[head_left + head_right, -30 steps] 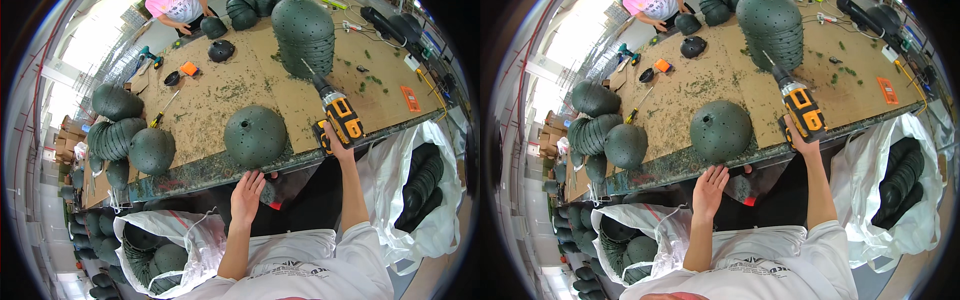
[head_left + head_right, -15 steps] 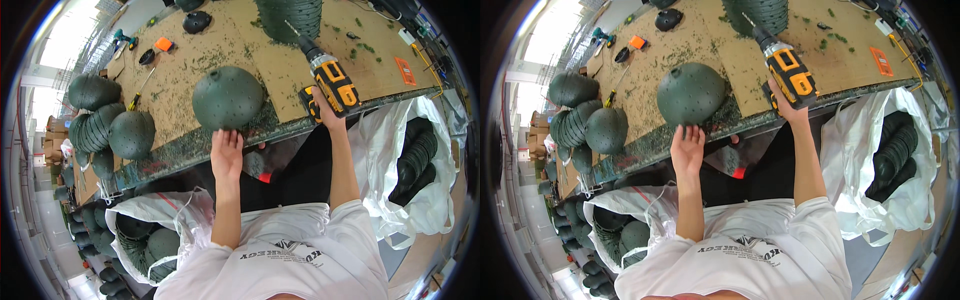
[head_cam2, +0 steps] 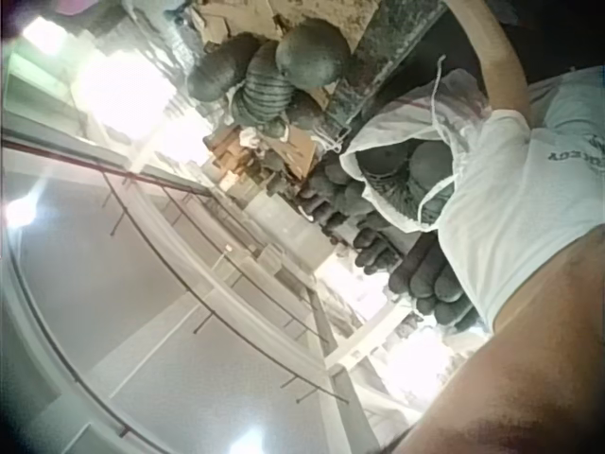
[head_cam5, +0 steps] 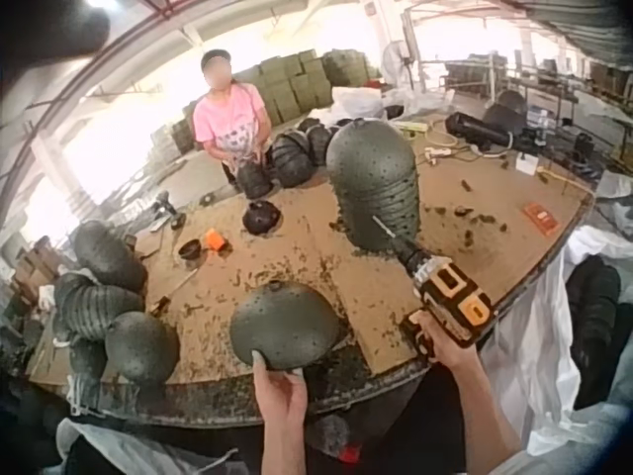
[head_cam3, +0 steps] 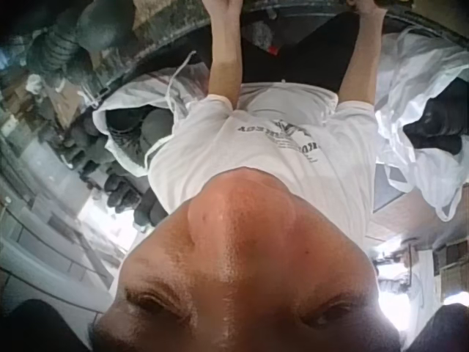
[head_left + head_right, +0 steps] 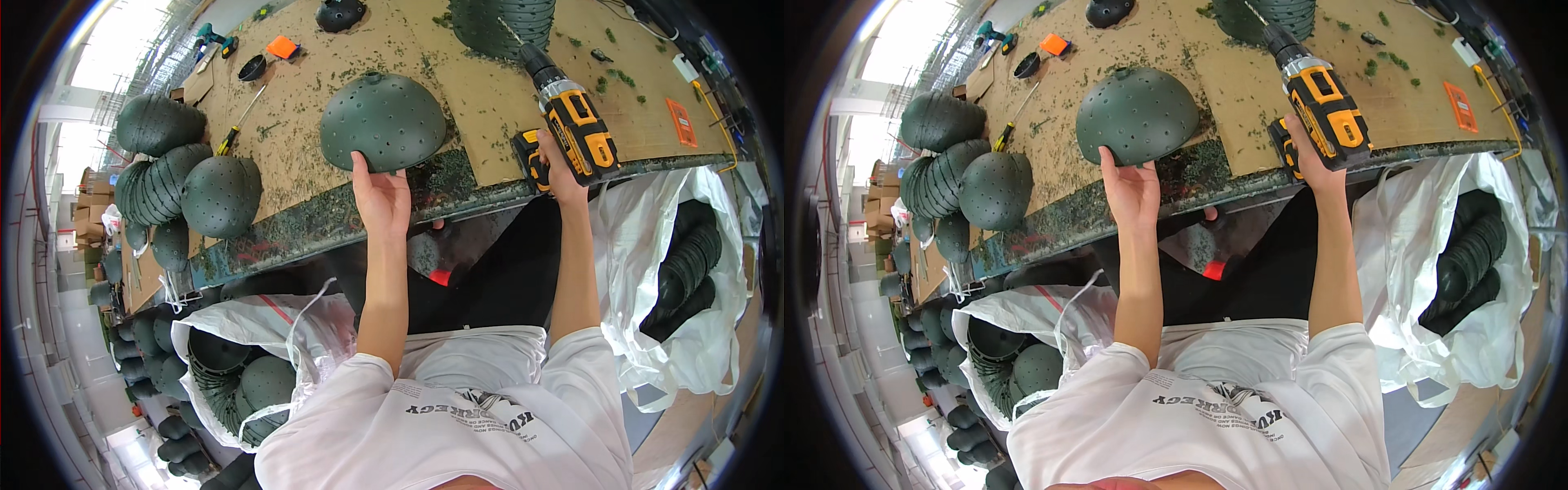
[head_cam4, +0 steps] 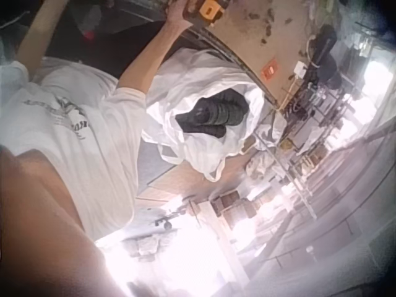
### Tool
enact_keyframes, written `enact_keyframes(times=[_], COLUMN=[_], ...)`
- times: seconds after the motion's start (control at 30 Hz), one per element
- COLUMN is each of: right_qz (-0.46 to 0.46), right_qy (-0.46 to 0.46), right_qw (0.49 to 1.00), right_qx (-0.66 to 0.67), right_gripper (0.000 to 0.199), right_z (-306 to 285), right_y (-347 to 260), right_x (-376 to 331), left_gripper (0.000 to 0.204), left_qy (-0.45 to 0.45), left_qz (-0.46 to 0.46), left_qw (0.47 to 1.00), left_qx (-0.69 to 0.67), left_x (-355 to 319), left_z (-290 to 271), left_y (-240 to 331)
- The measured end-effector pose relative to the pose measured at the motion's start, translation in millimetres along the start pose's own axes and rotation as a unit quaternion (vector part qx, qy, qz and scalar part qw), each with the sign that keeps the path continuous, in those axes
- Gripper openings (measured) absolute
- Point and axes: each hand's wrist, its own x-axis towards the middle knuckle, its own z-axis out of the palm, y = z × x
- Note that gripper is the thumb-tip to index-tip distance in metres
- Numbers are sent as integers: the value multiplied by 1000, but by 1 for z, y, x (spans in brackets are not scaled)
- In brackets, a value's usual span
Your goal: Drill holes into green plastic spherical shells using a power drill.
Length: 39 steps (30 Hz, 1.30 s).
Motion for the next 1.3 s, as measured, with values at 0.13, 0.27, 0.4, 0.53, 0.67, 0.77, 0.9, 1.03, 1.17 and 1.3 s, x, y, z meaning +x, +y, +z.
enact_keyframes(times=[0.13, 0.27, 0.4, 0.53, 0.67, 0.77, 0.9, 1.03, 1.17, 1.3], right_qz=[0, 6, 3, 3, -39, -25, -29, -53, -55, 9], right_qy=[-1, 1, -12, 3, -11, 12, 31, 34, 32, 17], right_qw=[1000, 1000, 1000, 1000, 999, 1000, 998, 998, 997, 1000], right_qx=[15, 17, -7, 2, -15, 2, -36, -29, -37, -21], right_gripper=[13, 14, 14, 14, 12, 8, 19, 19, 18, 16], right_z=[2, 1, -4, 0, 6, 10, 2, 7, 5, -2], right_y=[-2, -4, 3, 5, 3, -1, -3, -2, -2, 2], right_x=[1, -1, 1, 5, 5, 4, -4, -5, -3, 0], left_gripper=[43, 44, 45, 50, 48, 49, 50, 46, 43, 45], left_qy=[-2, 12, 19, -12, -5, 23, 35, 10, 33, 49], left_qz=[0, 19, 16, 19, 24, 17, 10, 14, 15, 14], left_qw=[1000, 998, 997, 995, 994, 994, 990, 991, 992, 992], left_qx=[11, 66, 69, 97, 108, 108, 138, 132, 124, 113], left_x=[0, -3, 3, 3, 6, 6, -1, -1, -1, -1], left_z=[2, 4, -5, -5, -9, -8, -11, -17, -15, -11], left_y=[0, 1, -2, -3, -2, 5, 1, 9, 8, 5])
